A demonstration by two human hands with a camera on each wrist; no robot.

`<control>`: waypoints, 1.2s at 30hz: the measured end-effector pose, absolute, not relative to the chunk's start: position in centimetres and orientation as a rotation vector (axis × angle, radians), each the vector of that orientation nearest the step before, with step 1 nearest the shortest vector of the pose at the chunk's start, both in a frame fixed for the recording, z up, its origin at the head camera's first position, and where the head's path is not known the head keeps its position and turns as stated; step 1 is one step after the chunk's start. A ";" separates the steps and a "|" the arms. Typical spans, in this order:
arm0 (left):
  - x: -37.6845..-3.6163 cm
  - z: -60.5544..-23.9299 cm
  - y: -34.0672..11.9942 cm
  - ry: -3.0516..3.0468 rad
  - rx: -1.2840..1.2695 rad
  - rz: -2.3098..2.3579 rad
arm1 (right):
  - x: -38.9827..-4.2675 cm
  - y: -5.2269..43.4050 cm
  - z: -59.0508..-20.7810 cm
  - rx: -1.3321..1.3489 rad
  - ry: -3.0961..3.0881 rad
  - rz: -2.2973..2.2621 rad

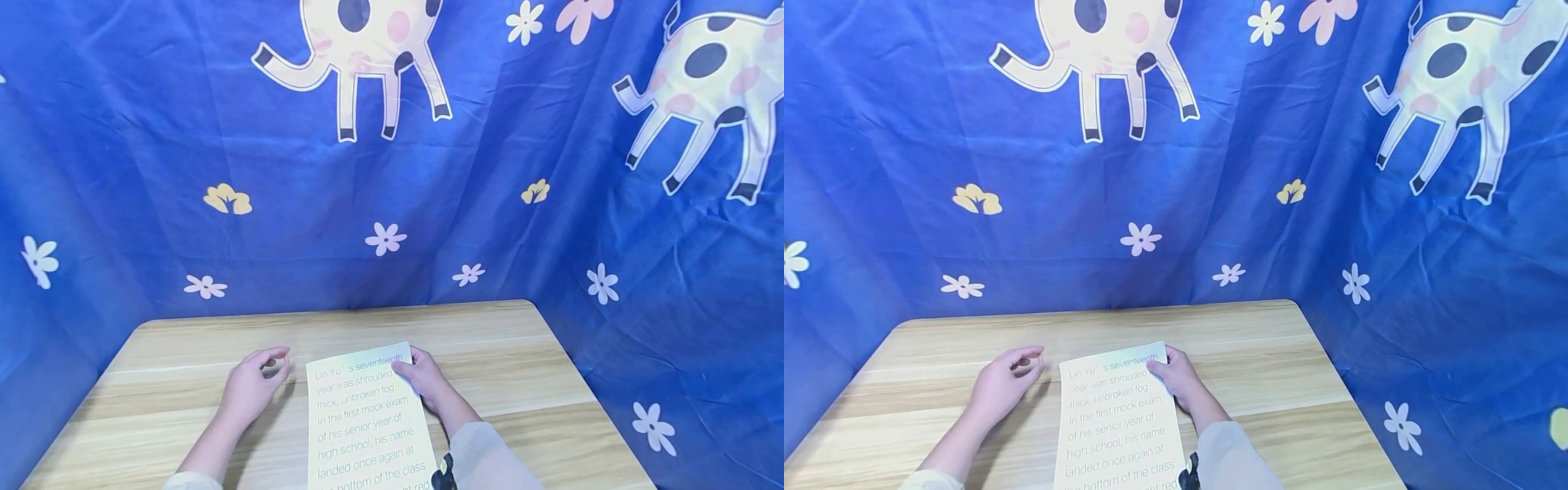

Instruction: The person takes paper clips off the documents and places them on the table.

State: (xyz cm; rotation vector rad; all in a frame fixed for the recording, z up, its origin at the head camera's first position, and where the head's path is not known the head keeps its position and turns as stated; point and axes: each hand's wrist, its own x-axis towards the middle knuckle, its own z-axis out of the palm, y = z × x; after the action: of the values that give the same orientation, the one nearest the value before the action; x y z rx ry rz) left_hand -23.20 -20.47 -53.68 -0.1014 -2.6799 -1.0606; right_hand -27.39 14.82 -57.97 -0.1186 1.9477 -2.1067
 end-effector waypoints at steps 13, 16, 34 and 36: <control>-23.9 -55.0 -20.2 -2.761 -0.317 -0.889 | -27.2 15.0 -57.6 -0.121 1.951 -2.112; -24.2 -55.1 -20.1 -2.789 -0.345 -0.872 | -27.2 15.0 -57.6 -0.125 1.948 -2.111; -25.3 -54.8 -20.5 -2.936 -0.413 -0.923 | -27.3 15.0 -57.8 -0.129 1.941 -2.117; -25.3 -54.8 -20.5 -2.935 -0.412 -0.931 | -27.3 15.0 -57.8 -0.128 1.933 -2.122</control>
State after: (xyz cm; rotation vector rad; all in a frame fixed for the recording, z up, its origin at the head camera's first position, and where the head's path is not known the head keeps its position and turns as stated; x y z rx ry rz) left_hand -25.35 -20.48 -54.78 -0.4118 -2.9354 -0.9314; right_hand -27.31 15.03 -57.85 -0.1279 1.9334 -2.1221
